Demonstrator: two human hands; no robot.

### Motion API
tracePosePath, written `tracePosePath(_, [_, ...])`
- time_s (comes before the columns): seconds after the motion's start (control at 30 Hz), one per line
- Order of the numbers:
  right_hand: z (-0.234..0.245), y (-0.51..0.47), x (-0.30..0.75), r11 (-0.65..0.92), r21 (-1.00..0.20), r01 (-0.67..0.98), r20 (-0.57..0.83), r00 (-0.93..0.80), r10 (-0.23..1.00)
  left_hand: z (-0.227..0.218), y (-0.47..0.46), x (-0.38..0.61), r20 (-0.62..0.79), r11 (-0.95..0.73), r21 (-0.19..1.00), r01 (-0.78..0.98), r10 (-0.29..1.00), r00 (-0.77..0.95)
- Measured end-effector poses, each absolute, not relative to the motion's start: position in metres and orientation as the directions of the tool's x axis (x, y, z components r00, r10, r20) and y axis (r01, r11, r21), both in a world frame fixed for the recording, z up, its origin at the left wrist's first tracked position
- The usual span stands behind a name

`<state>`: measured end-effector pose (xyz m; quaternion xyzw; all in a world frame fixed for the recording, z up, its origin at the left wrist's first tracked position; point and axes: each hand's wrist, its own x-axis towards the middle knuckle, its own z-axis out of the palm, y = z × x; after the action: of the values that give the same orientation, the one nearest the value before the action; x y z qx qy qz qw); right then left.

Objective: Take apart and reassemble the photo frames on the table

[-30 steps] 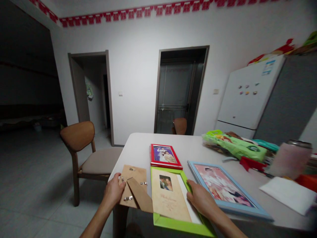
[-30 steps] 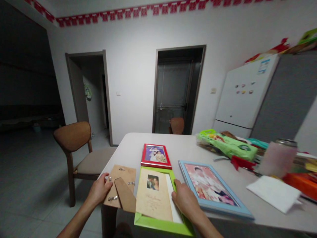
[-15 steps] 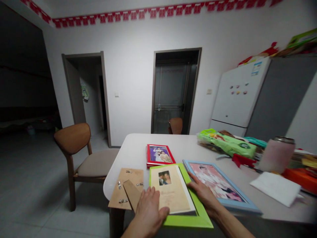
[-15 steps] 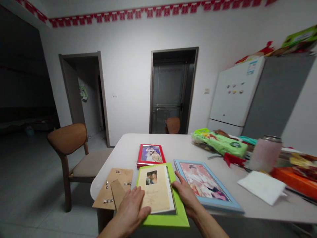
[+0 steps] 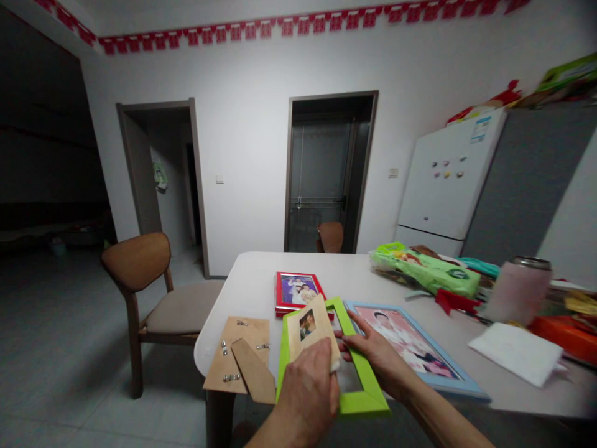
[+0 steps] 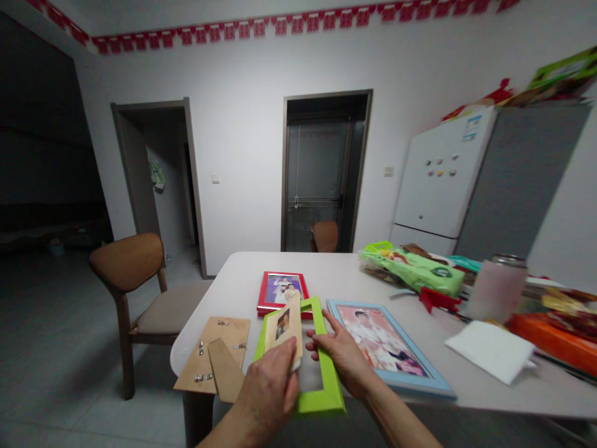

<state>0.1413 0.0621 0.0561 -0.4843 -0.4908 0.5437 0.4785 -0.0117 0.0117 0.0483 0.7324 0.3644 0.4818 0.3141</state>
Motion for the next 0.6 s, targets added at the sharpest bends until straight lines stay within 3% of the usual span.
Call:
tracePosePath(0.13, [0.041,0.074,0.158,-0.028,-0.953,0.303,-0.037,-0.023,0.999,0.052,0.017,-0.049,0.434,-0.401,0.856,0.328,0.900,-0.033])
tracePosePath(0.27, [0.028,0.083,0.169,0.005,-0.711,0.703,0.054,0.048,0.997,0.029,0.028,-0.093,0.296,-0.233,0.937,0.261,0.926,-0.234])
tracePosePath(0.4, [0.015,0.087,0.172,0.058,-0.479,0.876,0.170,0.028,0.985,-0.003,0.034,-0.114,0.077,-0.074,0.997,0.022,0.985,-0.157])
tracePosePath(0.6, [0.003,0.086,0.168,0.122,-0.359,0.925,0.231,-0.038,0.972,-0.010,0.038,-0.113,0.049,-0.048,0.993,-0.106,0.999,0.001])
